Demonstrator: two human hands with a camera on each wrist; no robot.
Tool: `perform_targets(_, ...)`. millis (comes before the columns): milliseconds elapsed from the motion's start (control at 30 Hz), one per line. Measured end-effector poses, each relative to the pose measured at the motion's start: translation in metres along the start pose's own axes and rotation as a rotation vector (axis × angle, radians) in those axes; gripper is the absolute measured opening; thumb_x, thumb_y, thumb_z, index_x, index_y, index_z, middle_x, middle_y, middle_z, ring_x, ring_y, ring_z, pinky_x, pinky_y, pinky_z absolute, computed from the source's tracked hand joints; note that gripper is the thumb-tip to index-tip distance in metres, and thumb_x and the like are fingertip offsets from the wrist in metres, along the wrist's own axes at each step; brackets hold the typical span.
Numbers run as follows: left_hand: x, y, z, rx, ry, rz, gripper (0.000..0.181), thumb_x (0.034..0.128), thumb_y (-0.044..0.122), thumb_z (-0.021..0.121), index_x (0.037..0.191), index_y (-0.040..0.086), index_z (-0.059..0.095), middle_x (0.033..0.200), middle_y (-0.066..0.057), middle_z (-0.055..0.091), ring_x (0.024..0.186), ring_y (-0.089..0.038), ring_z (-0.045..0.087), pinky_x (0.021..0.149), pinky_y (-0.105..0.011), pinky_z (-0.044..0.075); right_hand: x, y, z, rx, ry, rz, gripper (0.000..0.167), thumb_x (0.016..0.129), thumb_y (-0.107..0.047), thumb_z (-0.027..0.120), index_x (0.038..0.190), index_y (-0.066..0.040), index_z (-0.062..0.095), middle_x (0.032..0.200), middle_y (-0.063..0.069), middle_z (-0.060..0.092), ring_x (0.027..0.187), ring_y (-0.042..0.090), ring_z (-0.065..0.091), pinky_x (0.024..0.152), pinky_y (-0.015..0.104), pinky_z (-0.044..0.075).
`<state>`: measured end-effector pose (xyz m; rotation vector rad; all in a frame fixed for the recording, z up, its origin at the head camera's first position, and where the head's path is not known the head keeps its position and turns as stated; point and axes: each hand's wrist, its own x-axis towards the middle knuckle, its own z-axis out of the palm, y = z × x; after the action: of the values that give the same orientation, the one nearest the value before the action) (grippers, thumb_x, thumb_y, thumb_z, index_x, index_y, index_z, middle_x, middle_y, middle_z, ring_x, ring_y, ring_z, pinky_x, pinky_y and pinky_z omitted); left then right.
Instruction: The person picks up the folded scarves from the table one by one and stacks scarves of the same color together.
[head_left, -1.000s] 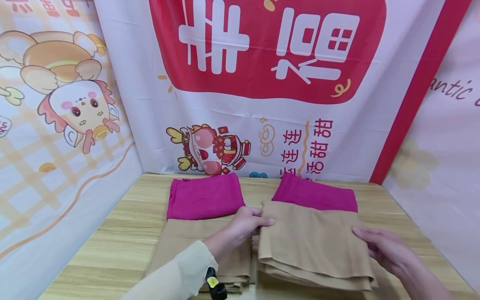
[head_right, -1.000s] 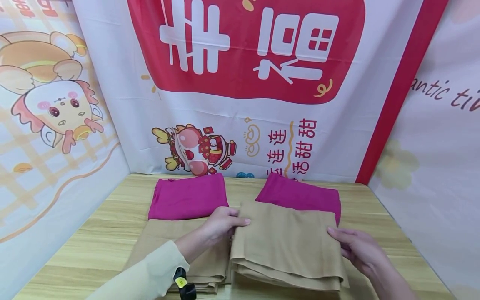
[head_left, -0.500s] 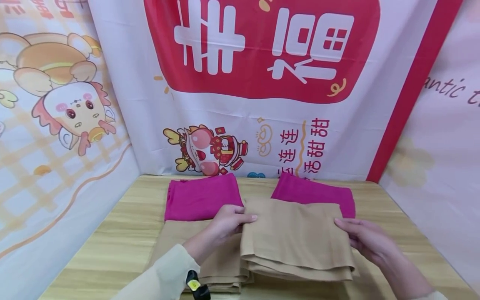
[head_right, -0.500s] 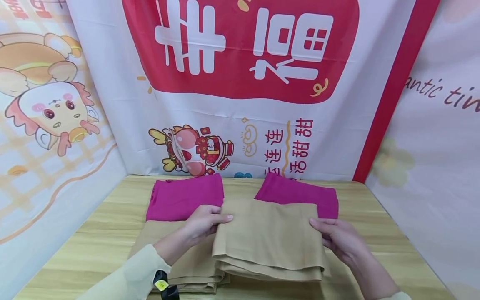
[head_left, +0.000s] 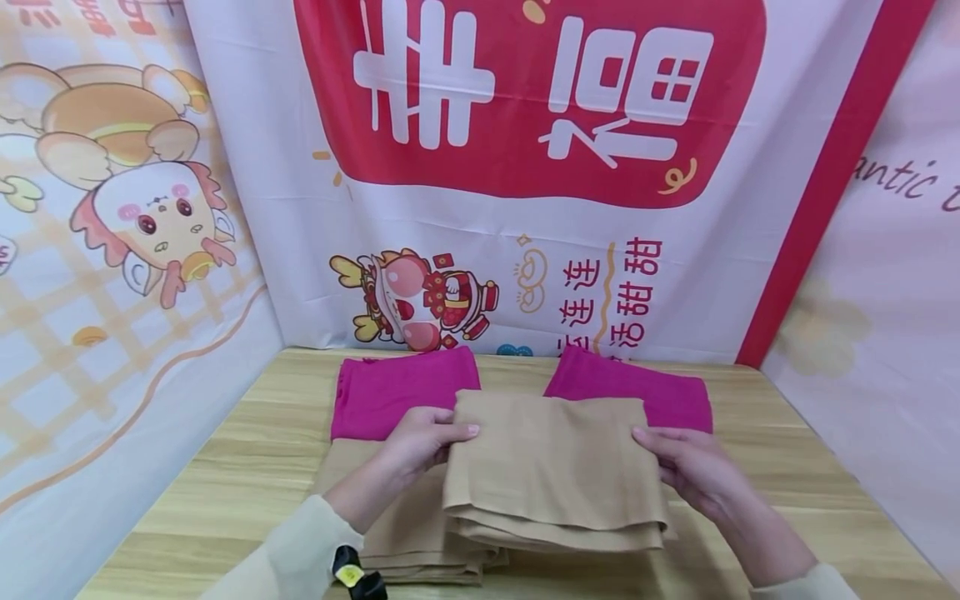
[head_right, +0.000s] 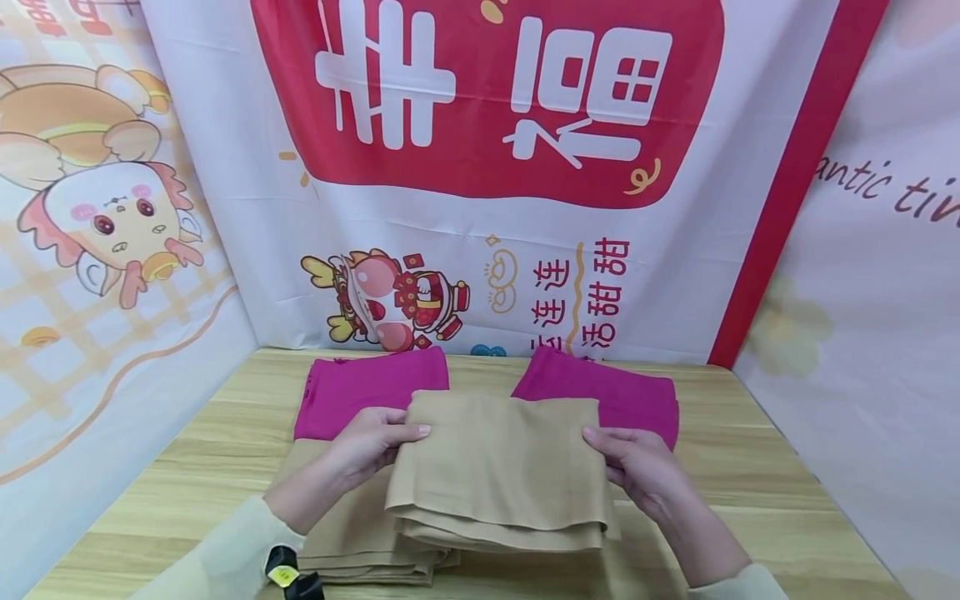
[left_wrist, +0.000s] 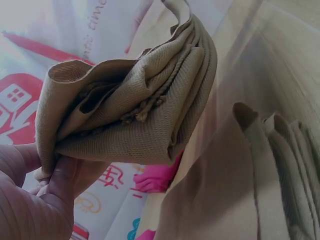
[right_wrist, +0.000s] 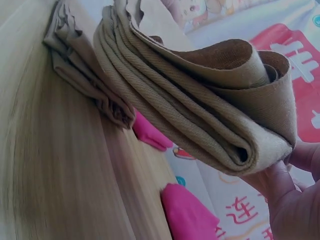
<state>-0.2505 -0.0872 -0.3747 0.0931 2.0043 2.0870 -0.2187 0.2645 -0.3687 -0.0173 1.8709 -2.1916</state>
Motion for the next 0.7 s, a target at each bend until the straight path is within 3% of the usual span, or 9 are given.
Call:
perform_targets(167, -0.004, 0.002, -0.014, 0.008, 0.028, -0.006, 0.039, 0.0873, 0.01, 0.072, 0.116, -0.014, 0.061, 0.101, -0.017, 0.07, 0.083, -0.02, 0.07, 0.075, -0.035, 0.058, 0.006, 0.001, 0.015, 0.006, 0.024, -0.003, 0.016, 0.097, -0.012, 0.061, 0.105, 0.0, 0.068, 0.093, 0.003, 0.071, 0.085, 0.012, 0.068, 0.077, 0.031, 0.057)
perform_targets(400, -0.013, 0.002, -0.04, 0.006, 0.014, -0.002, 0.04, 0.0888, 0.009, 0.07, 0.117, -0.016, 0.057, 0.099, -0.013, 0.07, 0.081, -0.018, 0.069, 0.074, -0.034, 0.058, 0.014, 0.006, 0.04, 0.008, 0.072, 0.012, 0.044, 0.095, -0.013, 0.065, 0.125, 0.017, 0.053, 0.096, 0.008, 0.071, 0.087, 0.015, 0.068, 0.078, 0.034, 0.057)
perform_targets(700, -0.024, 0.004, -0.071, 0.017, -0.008, -0.018, 0.039, 0.0897, 0.009, 0.069, 0.116, -0.016, 0.056, 0.095, -0.008, 0.07, 0.081, -0.016, 0.069, 0.074, -0.033, 0.058, 0.024, 0.014, 0.07, 0.043, 0.069, 0.014, 0.046, 0.094, -0.01, 0.065, 0.125, 0.019, 0.05, 0.096, 0.01, 0.071, 0.086, 0.016, 0.069, 0.077, 0.034, 0.057)
